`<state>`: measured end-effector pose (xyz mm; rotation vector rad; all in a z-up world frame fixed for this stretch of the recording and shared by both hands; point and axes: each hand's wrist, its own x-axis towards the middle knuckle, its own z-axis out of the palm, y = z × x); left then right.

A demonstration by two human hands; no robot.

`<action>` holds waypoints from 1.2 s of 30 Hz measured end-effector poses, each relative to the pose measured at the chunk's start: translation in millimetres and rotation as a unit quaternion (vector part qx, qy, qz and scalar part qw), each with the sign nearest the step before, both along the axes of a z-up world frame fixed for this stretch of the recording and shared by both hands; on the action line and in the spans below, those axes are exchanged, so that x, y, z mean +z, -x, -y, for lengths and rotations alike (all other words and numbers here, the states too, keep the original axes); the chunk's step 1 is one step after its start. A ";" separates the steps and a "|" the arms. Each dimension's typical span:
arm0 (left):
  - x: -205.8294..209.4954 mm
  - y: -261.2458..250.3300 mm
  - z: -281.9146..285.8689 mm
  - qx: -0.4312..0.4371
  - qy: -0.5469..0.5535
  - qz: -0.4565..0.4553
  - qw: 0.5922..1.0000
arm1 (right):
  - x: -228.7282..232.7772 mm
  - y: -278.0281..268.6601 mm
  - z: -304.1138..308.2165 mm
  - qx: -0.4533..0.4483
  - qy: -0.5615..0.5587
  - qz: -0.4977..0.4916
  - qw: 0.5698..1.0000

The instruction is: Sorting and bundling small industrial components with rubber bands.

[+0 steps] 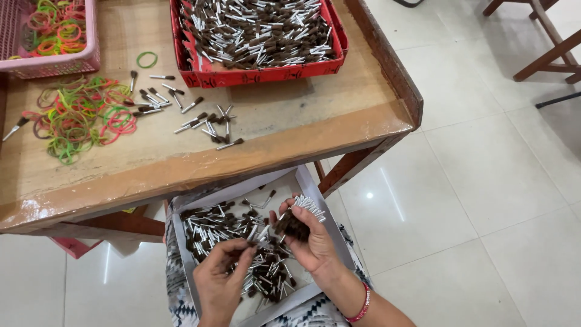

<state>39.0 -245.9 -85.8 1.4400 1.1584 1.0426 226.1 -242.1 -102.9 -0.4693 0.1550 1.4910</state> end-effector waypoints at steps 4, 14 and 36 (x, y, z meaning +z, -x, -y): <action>22.9 1.0 -6.7 0.063 -0.069 0.077 0.993 | -3.0 14.8 9.3 0.039 0.021 0.015 0.999; 52.7 -19.4 -9.8 -0.065 -0.359 -0.227 0.903 | -18.8 17.8 11.0 0.077 0.036 0.102 0.991; 48.9 -16.9 -10.2 -0.007 -0.277 -0.146 0.950 | -16.2 17.6 9.0 0.083 0.066 0.060 0.993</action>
